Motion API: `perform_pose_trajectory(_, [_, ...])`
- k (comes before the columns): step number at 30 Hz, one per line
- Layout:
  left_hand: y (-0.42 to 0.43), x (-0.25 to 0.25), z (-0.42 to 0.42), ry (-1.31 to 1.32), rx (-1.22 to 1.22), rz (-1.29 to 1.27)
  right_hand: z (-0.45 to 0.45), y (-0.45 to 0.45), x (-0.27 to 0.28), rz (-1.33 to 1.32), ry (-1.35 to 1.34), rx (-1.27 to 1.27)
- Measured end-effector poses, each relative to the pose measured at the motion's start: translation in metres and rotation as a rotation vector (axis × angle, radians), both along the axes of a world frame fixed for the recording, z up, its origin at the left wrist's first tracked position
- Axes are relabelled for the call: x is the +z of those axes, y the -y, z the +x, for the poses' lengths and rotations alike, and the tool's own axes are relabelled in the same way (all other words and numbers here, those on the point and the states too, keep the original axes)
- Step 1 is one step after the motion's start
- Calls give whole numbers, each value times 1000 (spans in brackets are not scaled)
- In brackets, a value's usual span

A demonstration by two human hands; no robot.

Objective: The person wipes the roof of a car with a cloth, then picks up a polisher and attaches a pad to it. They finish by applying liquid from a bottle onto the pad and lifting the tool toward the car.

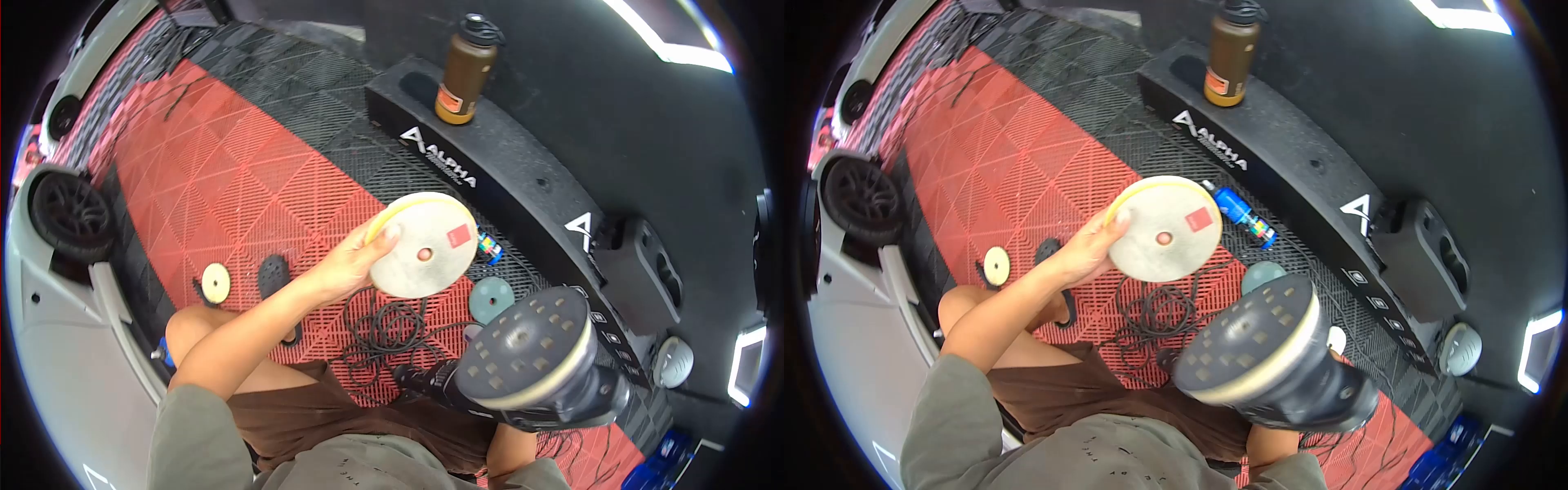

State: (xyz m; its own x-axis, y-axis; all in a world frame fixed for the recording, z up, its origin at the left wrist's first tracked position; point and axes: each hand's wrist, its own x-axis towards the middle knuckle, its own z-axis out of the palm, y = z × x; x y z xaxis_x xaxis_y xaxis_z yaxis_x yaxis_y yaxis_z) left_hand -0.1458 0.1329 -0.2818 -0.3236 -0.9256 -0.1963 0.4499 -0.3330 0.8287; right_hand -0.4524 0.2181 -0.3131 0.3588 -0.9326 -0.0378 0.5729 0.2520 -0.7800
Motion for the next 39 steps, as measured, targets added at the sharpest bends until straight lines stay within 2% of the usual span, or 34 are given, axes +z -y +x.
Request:
perform_pose_trajectory(1, [-3,-4,0,-57,-9,31,3,1,-4,12,-39,14])
perform_pose_trajectory(3, [-8,-14,2,-7,-30,23,13,1,-9,29,-107,47])
perform_pose_trajectory(6, [-10,-27,2,64,-69,-132,23,2,-16,12,-186,100])
perform_pose_trajectory(11, [-14,-27,0,-3,-83,-52,29,4,-24,-47,-317,205])
perform_pose_trajectory(15, [-14,-29,2,39,-99,-142,46,13,9,-45,-161,62])
perform_pose_trajectory(17, [-14,-32,1,57,-89,-121,47,15,11,61,-120,2])
perform_pose_trajectory(21, [-13,-30,0,114,-71,-160,43,18,7,118,-197,-16])
perform_pose_trajectory(26, [-13,-26,-5,149,-113,-114,42,20,5,117,-351,4])
perform_pose_trajectory(28, [-14,-30,-6,108,-80,-197,45,21,5,122,-351,-1])
perform_pose_trajectory(33, [-16,-32,-6,160,-44,-222,47,27,5,141,-325,29])
perform_pose_trajectory(39, [-17,-38,0,124,-108,-73,51,32,6,175,-275,89])
